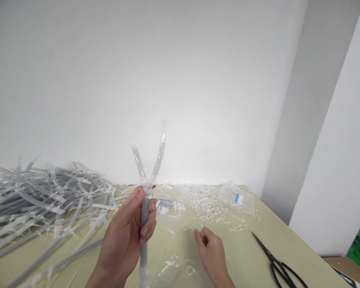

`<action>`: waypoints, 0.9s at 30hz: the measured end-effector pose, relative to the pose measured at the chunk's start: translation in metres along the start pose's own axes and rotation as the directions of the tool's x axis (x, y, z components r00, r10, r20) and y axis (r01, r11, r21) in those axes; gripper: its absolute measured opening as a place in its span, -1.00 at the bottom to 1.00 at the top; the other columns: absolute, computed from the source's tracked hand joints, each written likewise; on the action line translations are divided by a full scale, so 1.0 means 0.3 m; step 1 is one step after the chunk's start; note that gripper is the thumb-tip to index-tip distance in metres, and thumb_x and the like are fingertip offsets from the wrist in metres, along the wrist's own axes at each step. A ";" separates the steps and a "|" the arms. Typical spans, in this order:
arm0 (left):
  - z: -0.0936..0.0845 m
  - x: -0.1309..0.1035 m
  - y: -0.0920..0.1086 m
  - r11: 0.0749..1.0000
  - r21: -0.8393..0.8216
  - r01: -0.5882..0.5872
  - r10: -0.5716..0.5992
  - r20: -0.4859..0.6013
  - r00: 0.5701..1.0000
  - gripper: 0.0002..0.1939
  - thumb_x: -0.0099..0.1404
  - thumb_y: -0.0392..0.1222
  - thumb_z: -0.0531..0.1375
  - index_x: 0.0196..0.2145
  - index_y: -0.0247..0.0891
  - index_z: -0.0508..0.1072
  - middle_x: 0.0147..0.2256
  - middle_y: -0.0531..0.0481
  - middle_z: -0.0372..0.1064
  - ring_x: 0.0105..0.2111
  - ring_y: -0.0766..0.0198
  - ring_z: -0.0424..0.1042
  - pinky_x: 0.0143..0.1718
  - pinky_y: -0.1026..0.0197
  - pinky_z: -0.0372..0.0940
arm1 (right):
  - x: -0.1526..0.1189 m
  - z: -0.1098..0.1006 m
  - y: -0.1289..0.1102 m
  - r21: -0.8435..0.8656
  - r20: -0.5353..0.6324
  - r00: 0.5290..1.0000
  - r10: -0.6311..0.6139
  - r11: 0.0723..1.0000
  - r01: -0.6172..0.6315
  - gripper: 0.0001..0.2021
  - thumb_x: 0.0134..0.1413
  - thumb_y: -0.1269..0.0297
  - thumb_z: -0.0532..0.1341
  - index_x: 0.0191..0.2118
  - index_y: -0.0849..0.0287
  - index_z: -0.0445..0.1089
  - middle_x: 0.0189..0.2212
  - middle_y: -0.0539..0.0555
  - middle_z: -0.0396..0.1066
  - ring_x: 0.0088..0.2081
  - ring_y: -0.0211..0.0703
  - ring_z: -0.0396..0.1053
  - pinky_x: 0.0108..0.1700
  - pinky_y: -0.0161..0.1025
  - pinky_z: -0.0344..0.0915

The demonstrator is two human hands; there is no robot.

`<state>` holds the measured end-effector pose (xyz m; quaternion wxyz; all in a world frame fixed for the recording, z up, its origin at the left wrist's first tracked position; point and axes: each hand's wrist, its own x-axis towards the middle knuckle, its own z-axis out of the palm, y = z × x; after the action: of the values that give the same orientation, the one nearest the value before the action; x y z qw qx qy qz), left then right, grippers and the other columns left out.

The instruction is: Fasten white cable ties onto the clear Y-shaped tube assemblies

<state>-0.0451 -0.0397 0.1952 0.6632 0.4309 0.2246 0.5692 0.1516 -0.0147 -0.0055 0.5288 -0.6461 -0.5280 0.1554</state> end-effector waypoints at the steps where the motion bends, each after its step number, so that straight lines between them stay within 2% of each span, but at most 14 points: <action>1: 0.003 0.002 -0.005 1.000 0.004 0.003 -0.003 -0.001 1.000 -0.80 0.26 -0.05 0.13 -0.37 -0.20 0.21 -0.48 0.14 0.21 -0.74 0.56 -0.03 -0.73 0.40 -0.16 | -0.003 0.005 0.011 -0.007 0.001 1.000 0.002 1.000 -0.002 -0.58 0.06 0.00 0.11 -0.63 0.10 -0.02 -0.68 -0.13 -0.05 -0.57 -0.26 -0.03 -0.49 -0.28 -0.06; 7: 0.022 0.023 -0.042 0.999 0.034 -0.003 0.003 0.000 1.000 -0.79 0.27 -0.05 0.12 -0.39 -0.22 0.22 -0.49 0.14 0.20 -0.74 0.55 -0.02 -0.74 0.40 -0.17 | -0.016 0.024 0.056 -0.042 0.009 1.000 0.005 0.999 -0.005 -0.59 0.08 0.00 0.07 -0.64 0.10 -0.01 -0.69 -0.12 -0.02 -0.58 -0.24 0.01 -0.49 -0.27 -0.05; 9: 0.025 0.027 -0.052 0.999 0.052 -0.002 0.002 0.001 1.000 -0.81 0.27 -0.04 0.12 -0.31 -0.21 0.28 -0.47 0.13 0.20 -0.73 0.55 -0.01 -0.74 0.40 -0.16 | -0.017 0.034 0.063 -0.053 0.009 1.000 -0.003 0.999 0.004 -0.59 0.08 0.00 0.07 -0.64 0.10 -0.01 -0.70 -0.12 0.00 -0.59 -0.24 0.03 -0.49 -0.28 -0.05; 13: 0.035 0.023 -0.062 0.997 0.071 -0.012 0.012 0.004 1.000 -0.70 0.27 -0.01 0.11 -0.12 -0.21 0.35 -0.45 0.12 0.18 -0.72 0.55 -0.01 -0.74 0.41 -0.13 | -0.016 0.053 0.072 -0.067 0.013 0.999 -0.031 0.997 0.032 -0.59 0.06 0.01 0.09 -0.66 0.10 0.02 -0.73 -0.12 0.03 -0.61 -0.25 0.04 -0.51 -0.28 -0.05; 20: 0.052 0.014 -0.084 0.990 0.120 -0.078 0.074 0.034 0.997 -0.72 0.25 -0.07 0.15 -0.11 -0.20 0.33 -0.56 0.20 0.02 -0.69 0.53 -0.07 -0.71 0.44 -0.16 | -0.004 0.050 0.073 -0.071 -0.024 0.998 -0.050 0.996 0.049 -0.60 0.07 0.04 0.07 -0.68 0.11 0.08 -0.74 -0.11 0.08 -0.63 -0.25 0.08 -0.52 -0.29 -0.04; 23: 0.029 0.014 -0.140 0.987 0.156 -0.038 0.034 0.031 0.999 -0.71 0.24 -0.05 0.17 -0.12 -0.19 0.31 -0.58 0.22 -0.01 -0.69 0.54 -0.10 -0.72 0.44 -0.17 | -0.006 0.046 0.067 -0.064 -0.036 0.998 -0.053 0.997 0.051 -0.60 0.07 0.05 0.07 -0.68 0.11 0.08 -0.75 -0.11 0.09 -0.64 -0.24 0.09 -0.53 -0.30 -0.05; 27: -0.044 0.023 -0.275 0.964 0.263 0.047 -0.047 -0.005 0.999 -0.70 0.22 0.00 0.18 -0.16 -0.20 0.30 -0.63 0.25 -0.01 -0.72 0.54 -0.14 -0.72 0.43 -0.20 | -0.014 0.049 0.057 -0.035 -0.038 0.997 -0.073 0.997 0.071 -0.61 0.06 0.06 0.08 -0.69 0.10 0.07 -0.75 -0.11 0.09 -0.64 -0.25 0.08 -0.53 -0.30 -0.05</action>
<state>-0.0076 -0.0274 0.1213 0.6133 0.5101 0.3081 0.5183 0.1476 -0.0088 -0.0273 0.5337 -0.6383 -0.5428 0.1146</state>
